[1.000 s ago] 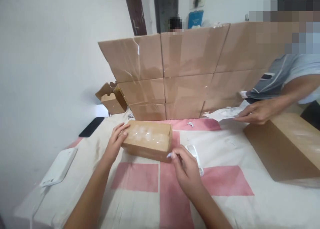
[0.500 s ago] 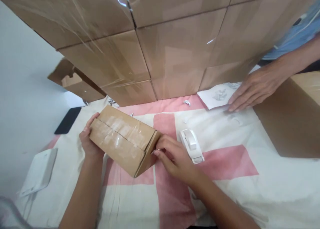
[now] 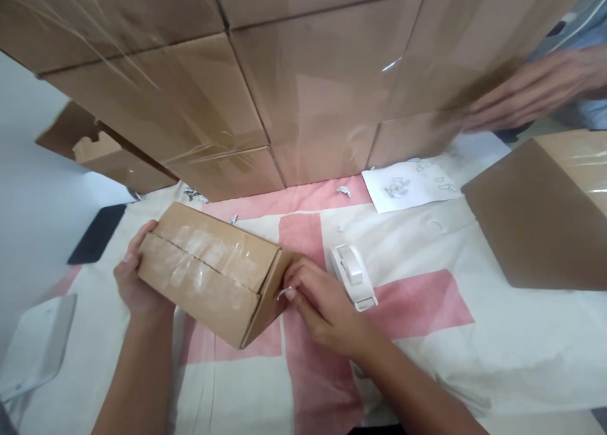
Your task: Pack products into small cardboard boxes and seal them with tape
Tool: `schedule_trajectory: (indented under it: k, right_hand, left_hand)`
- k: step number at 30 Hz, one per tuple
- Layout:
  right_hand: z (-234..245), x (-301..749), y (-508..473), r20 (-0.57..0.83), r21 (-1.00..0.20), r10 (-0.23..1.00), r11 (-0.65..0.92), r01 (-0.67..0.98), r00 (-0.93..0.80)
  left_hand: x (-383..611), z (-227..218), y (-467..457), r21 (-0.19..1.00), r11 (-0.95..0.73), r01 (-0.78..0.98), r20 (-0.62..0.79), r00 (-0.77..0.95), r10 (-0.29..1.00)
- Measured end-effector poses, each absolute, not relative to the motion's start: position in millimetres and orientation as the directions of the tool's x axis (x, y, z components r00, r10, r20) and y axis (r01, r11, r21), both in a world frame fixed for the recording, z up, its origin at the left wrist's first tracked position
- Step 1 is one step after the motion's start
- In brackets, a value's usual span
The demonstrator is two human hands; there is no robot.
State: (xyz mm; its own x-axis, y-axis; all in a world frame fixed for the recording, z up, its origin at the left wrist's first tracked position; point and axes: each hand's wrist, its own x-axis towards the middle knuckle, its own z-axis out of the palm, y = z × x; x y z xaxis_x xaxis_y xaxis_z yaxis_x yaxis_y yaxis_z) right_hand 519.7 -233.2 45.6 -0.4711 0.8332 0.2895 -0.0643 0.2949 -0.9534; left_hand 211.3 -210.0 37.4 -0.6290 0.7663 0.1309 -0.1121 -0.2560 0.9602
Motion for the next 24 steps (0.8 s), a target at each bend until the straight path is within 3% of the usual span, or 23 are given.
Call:
schedule_trajectory:
  k: [10,24]
  right_hand:
    - [47.2,522.0,-236.2,0.217,-0.969,0.868,0.245,0.006,-0.447]
    - [43.8,516.8,-233.1,0.353,-0.900,0.758,0.436,0.023,-0.549]
  left_hand:
    - [214.4,40.0,-212.6,0.965,-0.248,-0.089,0.132,-0.650,0.748]
    - [215.5,41.5,-213.2,0.944,-0.305,-0.127,0.164,-0.620,0.767]
